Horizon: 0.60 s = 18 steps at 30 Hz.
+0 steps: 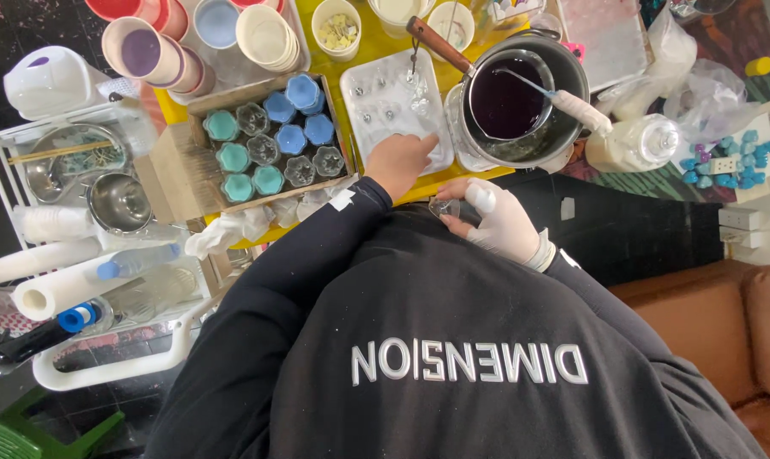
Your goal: The recorder is preparing and assembling small wick components for candle making at a workstation.
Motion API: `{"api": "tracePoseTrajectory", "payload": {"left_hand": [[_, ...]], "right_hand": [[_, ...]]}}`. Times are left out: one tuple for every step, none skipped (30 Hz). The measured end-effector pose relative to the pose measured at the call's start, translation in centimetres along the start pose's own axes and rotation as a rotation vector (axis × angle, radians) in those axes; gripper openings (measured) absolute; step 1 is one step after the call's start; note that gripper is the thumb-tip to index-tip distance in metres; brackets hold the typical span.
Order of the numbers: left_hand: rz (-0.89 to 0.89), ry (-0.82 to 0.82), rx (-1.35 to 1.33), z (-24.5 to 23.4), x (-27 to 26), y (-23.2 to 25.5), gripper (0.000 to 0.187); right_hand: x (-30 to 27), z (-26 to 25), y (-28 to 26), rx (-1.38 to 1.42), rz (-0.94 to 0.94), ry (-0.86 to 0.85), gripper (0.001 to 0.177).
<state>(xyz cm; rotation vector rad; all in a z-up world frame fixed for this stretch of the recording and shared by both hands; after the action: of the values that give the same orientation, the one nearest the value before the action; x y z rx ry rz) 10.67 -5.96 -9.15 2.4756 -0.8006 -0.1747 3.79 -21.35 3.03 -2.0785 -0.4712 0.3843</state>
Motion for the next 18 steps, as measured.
{"api": "tracePoseTrajectory", "payload": {"left_hand": [[0.001,-0.002,0.0,0.4,0.0,-0.1,0.025],[0.013,0.005,0.008,0.7,0.0,-0.2,0.017],[0.026,0.013,0.017,0.9,0.0,-0.3,0.011],[0.028,0.012,0.017,1.1,-0.1,-0.4,0.011],[0.023,0.057,0.0,1.0,-0.3,-0.5,0.008],[0.017,0.101,-0.017,1.0,-0.5,-0.6,0.005],[0.015,0.101,-0.016,-0.1,-0.9,-0.2,0.005],[0.003,0.165,-0.098,-1.4,-1.3,0.1,0.008],[-0.008,0.229,-0.18,-2.8,-1.6,0.3,0.011],[-0.008,0.229,-0.179,-3.9,-2.2,0.5,0.011],[-0.059,0.315,-0.221,-5.4,-3.1,0.5,0.013],[-0.11,0.401,-0.263,-6.8,-4.1,0.4,0.015],[-0.114,0.403,-0.261,-7.5,-5.1,0.5,0.015],[-0.203,0.465,-0.285,-8.4,-6.3,0.2,0.014],[-0.291,0.527,-0.308,-9.2,-7.5,-0.2,0.014],[-0.294,0.529,-0.305,-9.5,-8.4,-0.2,0.014],[-0.317,0.573,-0.291,-9.8,-9.5,-0.3,0.012],[-0.34,0.618,-0.277,-10.2,-10.6,-0.3,0.011]], "right_hand": [[-0.1,0.0,0.1,0.001,0.001,0.002,0.034],[-0.2,0.1,0.2,-0.002,0.005,0.002,0.034],[-0.2,0.1,0.2,-0.007,0.009,0.002,0.034],[-0.1,0.0,0.1,-0.006,0.009,0.005,0.034],[-0.1,0.0,0.0,-0.001,0.01,0.004,0.033],[-0.1,0.0,-0.2,0.004,0.012,0.003,0.033],[0.1,0.1,-0.2,0.005,0.01,0.002,0.033],[0.2,0.2,-0.2,0.011,0.012,0.001,0.032],[0.4,0.3,-0.3,0.017,0.014,0.001,0.032],[0.8,0.4,-0.4,0.017,0.012,0.001,0.032],[1.1,0.6,-0.4,0.018,0.039,-0.016,0.032],[1.4,0.9,-0.4,0.019,0.065,-0.033,0.032],[1.9,1.3,-0.1,0.021,0.062,-0.036,0.032],[2.4,1.8,0.1,-0.002,0.056,-0.05,0.032],[2.9,2.3,0.3,-0.025,0.05,-0.063,0.032],[3.7,2.8,0.6,-0.023,0.047,-0.066,0.032],[4.4,3.1,0.7,-0.053,0.004,-0.044,0.032],[5.2,3.5,0.7,-0.082,-0.039,-0.021,0.031]]}}
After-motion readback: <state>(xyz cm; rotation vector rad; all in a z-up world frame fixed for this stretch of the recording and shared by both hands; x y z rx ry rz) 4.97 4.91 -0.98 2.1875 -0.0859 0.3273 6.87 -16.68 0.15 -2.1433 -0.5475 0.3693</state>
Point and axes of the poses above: each hand's wrist, its own x-axis towards the middle knuckle, its own z-axis out of the palm, y = z × x, the point moved 5 cm from there along x, towards the middle knuckle, and after that the axes turned 5 degrees about z, right-handed, at the moved point
